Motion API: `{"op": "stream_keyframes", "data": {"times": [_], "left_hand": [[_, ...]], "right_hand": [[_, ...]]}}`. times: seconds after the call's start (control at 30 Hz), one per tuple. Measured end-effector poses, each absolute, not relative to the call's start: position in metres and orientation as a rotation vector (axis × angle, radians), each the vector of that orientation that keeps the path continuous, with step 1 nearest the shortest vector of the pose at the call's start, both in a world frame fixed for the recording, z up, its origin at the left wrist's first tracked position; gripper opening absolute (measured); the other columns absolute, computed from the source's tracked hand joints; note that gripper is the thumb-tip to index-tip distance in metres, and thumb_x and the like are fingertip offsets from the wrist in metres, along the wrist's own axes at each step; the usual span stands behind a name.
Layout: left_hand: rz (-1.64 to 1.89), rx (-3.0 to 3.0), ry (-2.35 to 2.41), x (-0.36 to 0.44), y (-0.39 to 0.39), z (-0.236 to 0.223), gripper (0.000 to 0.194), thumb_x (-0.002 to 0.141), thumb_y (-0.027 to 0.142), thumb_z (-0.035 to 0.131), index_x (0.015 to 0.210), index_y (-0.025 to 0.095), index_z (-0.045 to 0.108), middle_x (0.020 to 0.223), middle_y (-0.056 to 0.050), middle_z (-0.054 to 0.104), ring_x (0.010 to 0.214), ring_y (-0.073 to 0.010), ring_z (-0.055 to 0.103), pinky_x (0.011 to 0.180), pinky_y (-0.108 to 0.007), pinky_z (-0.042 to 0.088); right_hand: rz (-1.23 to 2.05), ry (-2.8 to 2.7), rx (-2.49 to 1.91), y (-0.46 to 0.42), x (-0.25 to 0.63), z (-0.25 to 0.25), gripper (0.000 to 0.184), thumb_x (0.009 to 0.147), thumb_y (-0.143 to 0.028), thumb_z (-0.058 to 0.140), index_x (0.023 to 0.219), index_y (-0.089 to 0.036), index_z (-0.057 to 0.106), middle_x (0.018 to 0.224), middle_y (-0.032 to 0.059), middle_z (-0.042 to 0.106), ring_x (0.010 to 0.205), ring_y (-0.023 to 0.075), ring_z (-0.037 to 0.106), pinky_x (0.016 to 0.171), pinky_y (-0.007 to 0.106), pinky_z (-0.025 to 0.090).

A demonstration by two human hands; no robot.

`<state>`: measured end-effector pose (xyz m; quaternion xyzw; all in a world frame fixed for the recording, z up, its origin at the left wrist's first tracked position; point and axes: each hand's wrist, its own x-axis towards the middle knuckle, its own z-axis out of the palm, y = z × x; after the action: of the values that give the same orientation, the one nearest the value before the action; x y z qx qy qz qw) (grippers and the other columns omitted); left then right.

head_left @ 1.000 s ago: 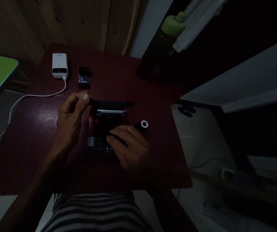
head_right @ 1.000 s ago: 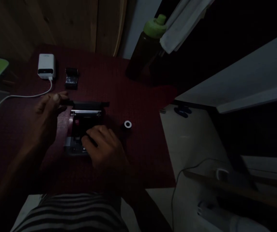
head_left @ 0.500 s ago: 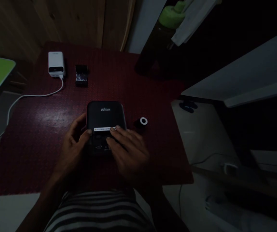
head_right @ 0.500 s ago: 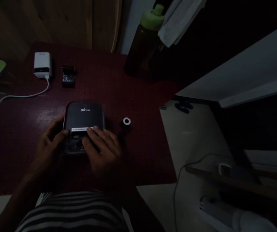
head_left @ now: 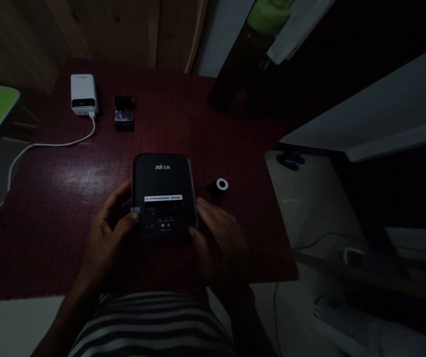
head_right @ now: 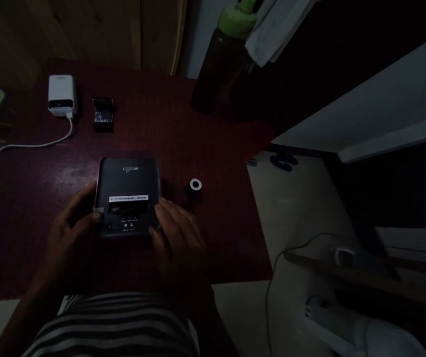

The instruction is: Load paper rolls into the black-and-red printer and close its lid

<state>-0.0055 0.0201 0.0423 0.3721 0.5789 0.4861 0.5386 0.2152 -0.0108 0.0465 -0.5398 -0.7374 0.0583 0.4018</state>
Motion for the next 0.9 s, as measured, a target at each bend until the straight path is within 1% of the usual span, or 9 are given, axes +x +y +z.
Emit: {"op": "stream_keyframes", "data": {"times": [0.07,0.17,0.23,0.4,0.57,0.67,0.77,0.83,0.9], "left_hand": [[1.15,0.872,1.402,-0.006,0.018,0.043,0.058,0.09,0.038,0.084,0.147,0.033,0.075,0.16,-0.007,0.068,0.148,-0.0374,0.064,0.102,-0.04,0.066],[1.159,0.84,1.402,-0.004,0.019,0.044,0.058,0.088,0.037,0.084,0.145,0.032,0.076,0.159,-0.007,0.069,0.151,-0.0388,0.061,0.098,-0.039,0.067],[1.167,0.813,1.382,-0.002,0.019,0.044,0.058,0.089,0.038,0.085,0.146,0.034,0.075,0.158,-0.006,0.07,0.15,-0.0375,0.063,0.098,-0.038,0.066],[1.165,0.799,1.381,0.001,0.018,0.045,0.055,0.093,0.036,0.081,0.147,0.036,0.074,0.153,-0.005,0.073,0.138,-0.0338,0.071,0.104,-0.041,0.065],[1.165,0.781,1.379,0.003,0.017,0.045,0.055,0.093,0.035,0.08,0.148,0.035,0.073,0.151,-0.005,0.074,0.135,-0.0323,0.073,0.105,-0.04,0.064],[1.175,0.781,1.404,0.005,0.018,0.045,0.058,0.092,0.033,0.079,0.149,0.032,0.072,0.151,-0.006,0.074,0.134,-0.0319,0.073,0.103,-0.039,0.063],[1.172,0.79,1.422,0.007,0.018,0.046,0.063,0.091,0.034,0.079,0.153,0.03,0.07,0.152,-0.008,0.073,0.134,-0.0325,0.073,0.101,-0.039,0.064],[1.184,0.823,1.418,0.007,0.018,0.046,0.064,0.09,0.037,0.079,0.152,0.028,0.07,0.153,-0.008,0.073,0.136,-0.0335,0.072,0.101,-0.039,0.063],[1.189,0.858,1.411,0.006,0.017,0.044,0.063,0.091,0.039,0.078,0.153,0.028,0.07,0.154,-0.008,0.072,0.138,-0.0343,0.071,0.102,-0.04,0.063]], "right_hand": [[0.171,-1.772,-1.426,-0.018,0.218,0.038,0.052,0.108,-0.018,0.063,0.158,-0.032,0.058,0.136,0.0117,0.081,0.125,0.0297,0.08,0.1,0.053,0.07],[0.316,-1.664,-1.499,-0.028,0.221,0.025,0.052,0.106,-0.025,0.068,0.157,-0.03,0.057,0.136,0.0139,0.079,0.116,0.0293,0.081,0.089,0.047,0.073],[0.423,-1.6,-1.519,-0.032,0.221,0.017,0.054,0.105,-0.028,0.071,0.157,-0.028,0.057,0.136,0.0147,0.078,0.111,0.0281,0.082,0.085,0.044,0.073],[0.592,-1.486,-1.53,-0.038,0.218,0.006,0.049,0.106,-0.034,0.071,0.153,-0.028,0.06,0.138,0.0141,0.077,0.112,0.0271,0.081,0.09,0.043,0.071],[0.728,-1.44,-1.594,-0.038,0.215,0.006,0.047,0.107,-0.04,0.067,0.153,-0.028,0.061,0.14,0.0132,0.078,0.116,0.0279,0.082,0.094,0.042,0.07],[0.739,-1.419,-1.596,-0.039,0.212,0.007,0.047,0.108,-0.043,0.066,0.152,-0.028,0.061,0.139,0.0128,0.079,0.115,0.0276,0.082,0.094,0.042,0.069],[0.731,-1.387,-1.63,-0.039,0.21,0.014,0.045,0.109,-0.046,0.065,0.149,-0.027,0.063,0.133,0.0113,0.081,0.112,0.0268,0.082,0.095,0.043,0.069],[0.688,-1.417,-1.646,-0.034,0.213,0.023,0.042,0.108,-0.044,0.066,0.147,-0.027,0.066,0.13,0.01,0.082,0.107,0.026,0.083,0.092,0.043,0.069],[0.559,-1.506,-1.602,-0.021,0.219,0.037,0.038,0.107,-0.039,0.069,0.143,-0.027,0.069,0.131,0.0094,0.082,0.109,0.0263,0.082,0.093,0.044,0.069]]}}
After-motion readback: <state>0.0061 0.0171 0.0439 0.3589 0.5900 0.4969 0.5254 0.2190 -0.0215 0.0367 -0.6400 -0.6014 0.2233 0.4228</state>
